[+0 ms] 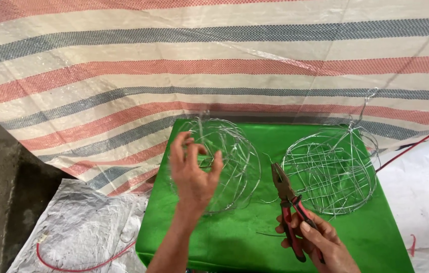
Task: Assembling and shaping wire mesh structures using pliers to cut and trim wires.
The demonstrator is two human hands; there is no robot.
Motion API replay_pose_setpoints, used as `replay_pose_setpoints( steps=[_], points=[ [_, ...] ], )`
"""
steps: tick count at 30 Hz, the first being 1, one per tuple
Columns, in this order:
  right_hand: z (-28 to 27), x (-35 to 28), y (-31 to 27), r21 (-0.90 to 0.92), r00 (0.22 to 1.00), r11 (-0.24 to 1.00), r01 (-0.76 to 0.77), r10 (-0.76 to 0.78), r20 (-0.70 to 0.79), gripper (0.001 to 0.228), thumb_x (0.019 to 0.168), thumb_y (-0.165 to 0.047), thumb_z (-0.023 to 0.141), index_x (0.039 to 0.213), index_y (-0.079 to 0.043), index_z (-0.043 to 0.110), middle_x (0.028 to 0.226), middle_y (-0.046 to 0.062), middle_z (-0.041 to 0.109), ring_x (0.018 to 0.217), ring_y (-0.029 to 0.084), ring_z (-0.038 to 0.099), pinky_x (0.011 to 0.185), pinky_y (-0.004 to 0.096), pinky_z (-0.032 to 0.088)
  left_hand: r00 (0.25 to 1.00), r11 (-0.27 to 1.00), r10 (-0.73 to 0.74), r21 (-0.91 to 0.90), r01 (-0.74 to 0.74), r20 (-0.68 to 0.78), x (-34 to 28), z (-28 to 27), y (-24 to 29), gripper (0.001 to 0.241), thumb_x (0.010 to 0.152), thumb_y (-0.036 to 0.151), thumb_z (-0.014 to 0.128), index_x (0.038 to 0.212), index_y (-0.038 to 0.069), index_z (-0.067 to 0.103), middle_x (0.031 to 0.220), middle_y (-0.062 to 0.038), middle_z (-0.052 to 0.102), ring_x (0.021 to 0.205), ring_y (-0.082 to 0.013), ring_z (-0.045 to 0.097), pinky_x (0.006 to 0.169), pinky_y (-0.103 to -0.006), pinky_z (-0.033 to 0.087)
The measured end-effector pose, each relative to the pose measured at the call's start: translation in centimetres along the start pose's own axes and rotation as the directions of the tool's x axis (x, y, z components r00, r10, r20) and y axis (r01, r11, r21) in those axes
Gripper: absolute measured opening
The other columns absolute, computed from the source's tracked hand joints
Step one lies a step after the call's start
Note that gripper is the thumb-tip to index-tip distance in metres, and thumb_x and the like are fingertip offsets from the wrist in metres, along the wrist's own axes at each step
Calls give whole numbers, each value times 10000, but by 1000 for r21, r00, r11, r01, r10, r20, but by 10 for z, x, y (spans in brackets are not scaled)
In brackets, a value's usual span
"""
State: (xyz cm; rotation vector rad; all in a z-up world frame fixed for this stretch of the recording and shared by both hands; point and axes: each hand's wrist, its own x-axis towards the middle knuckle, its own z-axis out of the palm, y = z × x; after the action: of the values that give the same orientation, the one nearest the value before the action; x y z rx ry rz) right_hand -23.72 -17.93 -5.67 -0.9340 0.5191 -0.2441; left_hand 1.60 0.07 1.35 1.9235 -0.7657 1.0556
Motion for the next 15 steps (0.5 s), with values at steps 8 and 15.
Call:
replay_pose_setpoints(
  steps=[8,15],
  points=[
    [5,-7,-5,-11,985,989,148,-147,91,530,886,-200,626,1333,80,676,1188,279,752,997,428,737,700,536,585,982,963,189,-189,-190,-22,47,-31,-20,181,901,160,725,889,32,598,1354,-219,472,1169,-310,581,953,-397,617],
    [26,-16,-9,-13,994,998,60,-59,89,545,893,-181,616,1394,35,635,1251,296,761,1009,432,734,703,508,544,938,856,346,-404,-322,-13,52,-7,-48,163,914,84,650,1022,-10,573,1445,-232,438,1110,-255,601,788,-288,667]
  ],
)
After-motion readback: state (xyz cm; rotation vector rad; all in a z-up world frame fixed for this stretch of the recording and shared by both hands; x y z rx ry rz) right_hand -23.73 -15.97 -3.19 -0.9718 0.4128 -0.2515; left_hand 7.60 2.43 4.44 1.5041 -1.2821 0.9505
